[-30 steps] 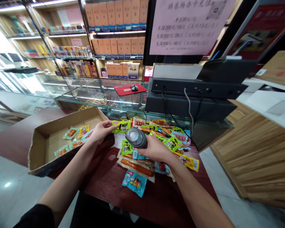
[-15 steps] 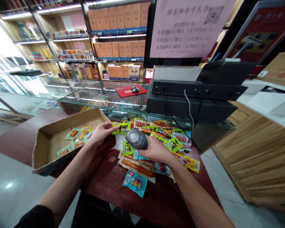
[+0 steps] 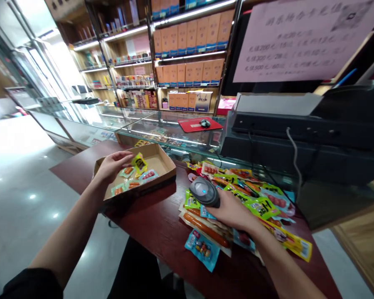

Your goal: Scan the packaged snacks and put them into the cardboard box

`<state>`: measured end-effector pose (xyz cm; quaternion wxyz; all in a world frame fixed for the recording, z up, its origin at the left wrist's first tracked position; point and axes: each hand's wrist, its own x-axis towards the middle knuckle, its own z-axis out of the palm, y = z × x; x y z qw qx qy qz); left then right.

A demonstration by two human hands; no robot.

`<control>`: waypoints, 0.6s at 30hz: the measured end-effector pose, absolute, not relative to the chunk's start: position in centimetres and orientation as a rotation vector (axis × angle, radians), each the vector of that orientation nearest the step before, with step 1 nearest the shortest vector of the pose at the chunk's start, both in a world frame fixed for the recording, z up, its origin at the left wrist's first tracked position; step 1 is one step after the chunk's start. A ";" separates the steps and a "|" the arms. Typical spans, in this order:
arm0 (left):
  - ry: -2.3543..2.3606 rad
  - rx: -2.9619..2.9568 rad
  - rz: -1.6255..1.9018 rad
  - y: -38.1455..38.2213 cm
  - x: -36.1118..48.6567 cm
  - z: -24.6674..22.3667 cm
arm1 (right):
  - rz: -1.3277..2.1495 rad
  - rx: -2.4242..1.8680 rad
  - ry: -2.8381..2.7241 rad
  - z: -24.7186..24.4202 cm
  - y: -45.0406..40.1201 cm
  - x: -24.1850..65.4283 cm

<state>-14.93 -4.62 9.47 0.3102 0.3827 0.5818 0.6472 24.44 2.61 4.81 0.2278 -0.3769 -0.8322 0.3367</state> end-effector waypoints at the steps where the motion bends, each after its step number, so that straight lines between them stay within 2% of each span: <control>1: 1.523 0.987 1.746 -5.2 -15.7 9.7 | 0.937 -1.042 -2.298 4.7 2.6 24.4; 8: 1.498 0.944 1.747 -5.9 -14.9 8.6 | 0.950 -1.049 -2.357 5.0 2.4 24.4; 18: 1.270 1.215 1.331 -0.8 -2.2 4.7 | 0.858 -1.129 -2.186 6.6 1.6 27.6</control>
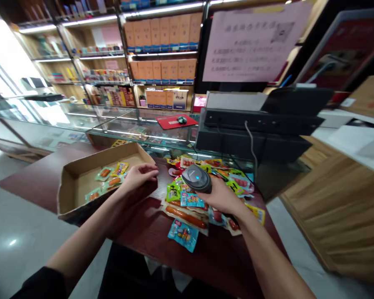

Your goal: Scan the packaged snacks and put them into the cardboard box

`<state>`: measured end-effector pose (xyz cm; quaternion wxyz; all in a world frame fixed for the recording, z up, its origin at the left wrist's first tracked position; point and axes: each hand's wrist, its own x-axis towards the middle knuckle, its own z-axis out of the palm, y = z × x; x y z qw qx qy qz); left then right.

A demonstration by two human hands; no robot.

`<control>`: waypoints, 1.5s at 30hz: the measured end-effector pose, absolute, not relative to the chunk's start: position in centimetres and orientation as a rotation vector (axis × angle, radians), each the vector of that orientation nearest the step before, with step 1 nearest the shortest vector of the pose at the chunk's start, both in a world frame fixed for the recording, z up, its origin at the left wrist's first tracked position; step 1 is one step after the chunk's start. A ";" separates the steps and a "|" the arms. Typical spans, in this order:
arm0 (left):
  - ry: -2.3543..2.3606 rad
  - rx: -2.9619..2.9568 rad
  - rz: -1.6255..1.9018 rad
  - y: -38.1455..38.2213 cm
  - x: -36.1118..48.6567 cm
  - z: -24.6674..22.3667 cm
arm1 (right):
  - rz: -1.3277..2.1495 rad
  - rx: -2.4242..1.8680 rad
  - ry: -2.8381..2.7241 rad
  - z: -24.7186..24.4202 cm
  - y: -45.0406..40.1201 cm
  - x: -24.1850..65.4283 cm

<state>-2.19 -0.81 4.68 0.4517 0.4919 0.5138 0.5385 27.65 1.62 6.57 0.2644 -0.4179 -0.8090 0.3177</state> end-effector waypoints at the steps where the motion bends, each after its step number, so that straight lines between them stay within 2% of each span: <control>1: 1.235 1.276 1.280 -0.4 -0.8 4.2 | 0.841 -1.160 -2.176 6.7 1.3 28.1; 6: 1.233 1.808 1.032 1.0 4.7 2.9 | 0.786 -1.310 -2.142 6.7 -1.1 30.3; 12: 0.930 2.477 0.553 2.6 8.6 2.9 | 0.750 -1.479 -2.085 7.2 -4.7 31.5; 17: 0.878 2.630 0.016 3.9 10.6 3.4 | 0.752 -1.375 -1.972 6.2 -7.5 31.7; 20: 1.013 2.621 -0.129 4.2 10.5 4.1 | 0.734 -1.332 -1.935 5.2 -9.0 31.6; 26: 1.183 2.447 0.100 4.8 5.9 5.1 | 0.735 -1.374 -1.877 4.5 -10.6 30.0; 34: 1.250 1.765 0.773 4.2 0.8 5.4 | 0.805 -1.276 -1.970 5.5 -10.1 27.1; 40: 1.086 1.292 0.914 1.3 0.7 4.7 | 0.770 -1.312 -1.977 5.8 -9.3 26.9; 45: 0.990 1.131 1.046 -0.6 0.8 3.8 | 0.747 -1.293 -1.996 6.6 -9.3 26.0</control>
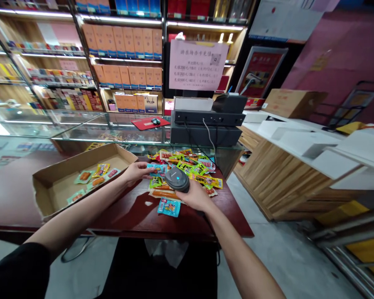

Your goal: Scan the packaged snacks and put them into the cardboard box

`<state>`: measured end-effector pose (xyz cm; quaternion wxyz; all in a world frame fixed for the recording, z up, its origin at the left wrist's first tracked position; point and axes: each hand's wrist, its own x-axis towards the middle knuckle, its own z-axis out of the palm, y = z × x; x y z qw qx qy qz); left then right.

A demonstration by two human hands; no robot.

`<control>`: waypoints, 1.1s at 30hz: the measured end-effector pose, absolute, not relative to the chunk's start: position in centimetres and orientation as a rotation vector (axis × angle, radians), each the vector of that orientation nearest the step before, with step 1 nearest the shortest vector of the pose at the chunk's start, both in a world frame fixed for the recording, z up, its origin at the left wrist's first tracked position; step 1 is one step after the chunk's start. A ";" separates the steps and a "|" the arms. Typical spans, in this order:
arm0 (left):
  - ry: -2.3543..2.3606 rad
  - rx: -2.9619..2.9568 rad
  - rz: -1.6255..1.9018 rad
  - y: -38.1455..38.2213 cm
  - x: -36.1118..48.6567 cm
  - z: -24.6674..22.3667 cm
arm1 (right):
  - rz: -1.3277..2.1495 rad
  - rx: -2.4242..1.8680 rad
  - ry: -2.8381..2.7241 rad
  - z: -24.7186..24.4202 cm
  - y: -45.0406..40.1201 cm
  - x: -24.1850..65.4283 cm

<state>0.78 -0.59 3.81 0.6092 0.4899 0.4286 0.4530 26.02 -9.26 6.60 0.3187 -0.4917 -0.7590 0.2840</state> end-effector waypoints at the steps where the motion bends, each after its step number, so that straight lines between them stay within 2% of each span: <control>1: 0.981 1.117 1.062 -0.7 0.8 3.7 | 0.742 -1.291 -1.996 6.7 -9.3 25.9; 15: 1.010 1.074 1.064 -1.8 -0.3 4.7 | 0.786 -1.231 -1.990 6.7 -8.8 25.1; 21: 1.067 1.047 1.143 -3.2 -5.5 6.1 | 0.843 -1.138 -2.055 5.9 -7.6 23.6; 29: 1.259 0.987 1.522 -5.0 -15.7 8.2 | 0.902 -1.071 -2.099 6.5 -6.7 19.4; 33: 1.316 0.973 1.576 -5.7 -17.2 8.5 | 0.918 -1.035 -2.073 6.8 -6.5 18.8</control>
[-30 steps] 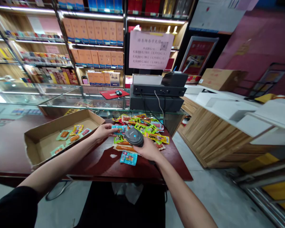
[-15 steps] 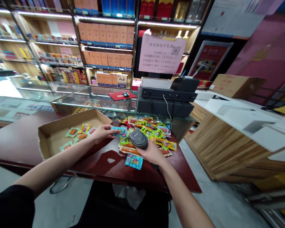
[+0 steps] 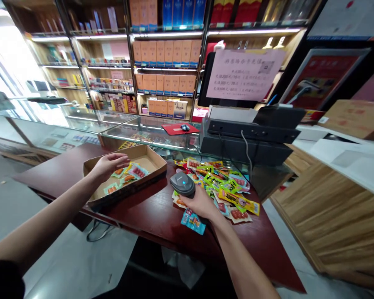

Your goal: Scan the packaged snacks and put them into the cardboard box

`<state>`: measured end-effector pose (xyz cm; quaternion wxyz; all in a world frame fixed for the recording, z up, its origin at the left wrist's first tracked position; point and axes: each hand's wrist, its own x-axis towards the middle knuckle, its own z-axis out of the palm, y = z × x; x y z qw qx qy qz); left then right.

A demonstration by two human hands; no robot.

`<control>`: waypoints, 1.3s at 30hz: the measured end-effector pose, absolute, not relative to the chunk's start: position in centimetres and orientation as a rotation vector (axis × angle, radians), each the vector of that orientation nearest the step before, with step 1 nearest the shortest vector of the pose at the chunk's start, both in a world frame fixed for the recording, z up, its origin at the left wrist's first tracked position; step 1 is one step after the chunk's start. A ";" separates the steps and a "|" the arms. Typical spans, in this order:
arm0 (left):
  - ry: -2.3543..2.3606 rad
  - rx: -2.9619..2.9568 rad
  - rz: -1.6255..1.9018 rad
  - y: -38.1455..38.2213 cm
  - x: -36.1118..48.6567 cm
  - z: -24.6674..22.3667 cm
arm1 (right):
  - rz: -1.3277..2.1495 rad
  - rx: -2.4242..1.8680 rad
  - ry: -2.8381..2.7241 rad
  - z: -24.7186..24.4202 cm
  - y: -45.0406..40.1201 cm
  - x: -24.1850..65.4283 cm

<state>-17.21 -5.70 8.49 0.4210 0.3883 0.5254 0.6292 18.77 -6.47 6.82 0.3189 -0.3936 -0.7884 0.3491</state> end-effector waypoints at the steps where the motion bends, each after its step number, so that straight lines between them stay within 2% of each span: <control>1: 1.317 0.989 1.564 -5.7 -16.8 8.5 | 0.914 -1.039 -2.072 6.7 -6.3 18.9; 7: 1.295 1.149 1.347 -4.2 -9.9 7.3 | 0.857 -1.151 -2.030 6.0 -6.1 21.9; 13: 1.116 1.285 1.159 -1.4 -1.3 3.8 | 0.789 -1.261 -1.978 6.1 -7.8 26.4; 20: 1.240 1.665 0.958 2.9 4.1 -0.8 | 0.962 -1.524 -1.723 5.0 -9.5 29.7; 30: 1.447 2.501 0.510 4.9 8.0 0.1 | 0.787 -1.510 -1.731 5.1 -9.4 29.4; 34: 1.411 2.459 0.385 5.6 8.3 0.3 | 0.694 -1.519 -1.753 5.0 -8.8 28.9; 39: 1.185 2.071 0.570 7.1 6.4 1.6 | 0.678 -1.556 -1.744 4.9 -8.1 28.3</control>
